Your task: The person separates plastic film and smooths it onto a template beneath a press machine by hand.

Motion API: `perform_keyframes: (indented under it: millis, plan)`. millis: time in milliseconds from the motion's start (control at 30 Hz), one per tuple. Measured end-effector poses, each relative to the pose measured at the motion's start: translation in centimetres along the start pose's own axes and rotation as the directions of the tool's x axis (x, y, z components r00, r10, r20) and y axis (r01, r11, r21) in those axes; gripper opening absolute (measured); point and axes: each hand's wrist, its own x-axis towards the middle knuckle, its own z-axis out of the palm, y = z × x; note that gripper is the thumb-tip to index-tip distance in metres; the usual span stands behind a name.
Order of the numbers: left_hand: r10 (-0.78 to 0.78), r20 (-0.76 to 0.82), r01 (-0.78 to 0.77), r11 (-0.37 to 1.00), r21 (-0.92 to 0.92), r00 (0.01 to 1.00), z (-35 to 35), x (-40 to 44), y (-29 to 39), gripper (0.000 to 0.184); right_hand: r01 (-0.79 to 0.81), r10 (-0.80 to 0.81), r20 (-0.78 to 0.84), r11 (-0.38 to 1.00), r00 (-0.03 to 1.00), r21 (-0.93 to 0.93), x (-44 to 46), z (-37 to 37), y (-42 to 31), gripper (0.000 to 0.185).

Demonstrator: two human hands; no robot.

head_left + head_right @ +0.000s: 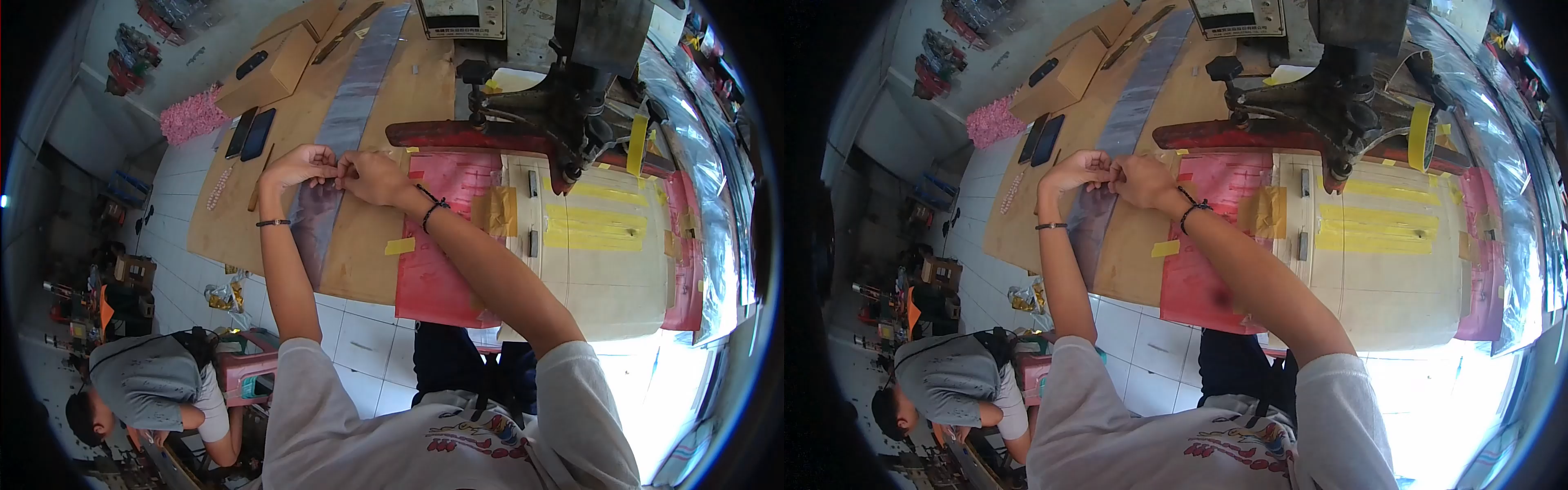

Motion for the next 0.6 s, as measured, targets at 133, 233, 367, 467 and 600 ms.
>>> perform_keyframes:
  millis: [133, 233, 367, 467, 600]
  plan:
    - [0.015, 0.01, -0.015, 1.0, -0.003, 1.0, 0.24, 0.12, 0.12, 0.022, -0.014, 0.014, 0.002, 1.0, 1.0, 0.008, -0.2, -0.26, -0.11, 0.021]
    - [0.015, 0.013, -0.015, 1.0, -0.001, 1.0, 0.26, -0.06, 0.17, 0.022, -0.016, 0.016, -0.001, 1.0, 1.0, 0.003, -0.27, -0.13, -0.21, 0.02]
    - [0.008, 0.017, -0.008, 1.0, 0.009, 1.0, 0.12, -0.16, 0.64, 0.022, 0.0, 0.0, 0.0, 1.0, 1.0, -0.029, -0.15, -0.4, -0.58, 0.02]
    - [0.012, 0.021, -0.012, 1.0, -0.001, 1.0, 0.15, -0.2, 0.53, 0.022, -0.008, 0.008, -0.003, 1.0, 1.0, -0.015, -0.11, -0.16, -0.22, 0.02]
    - [0.013, 0.017, -0.014, 1.0, 0.016, 1.0, -0.01, 0.13, -0.04, 0.021, 0.0, 0.0, 0.002, 1.0, 1.0, -0.008, -0.06, -0.14, -0.08, 0.019]
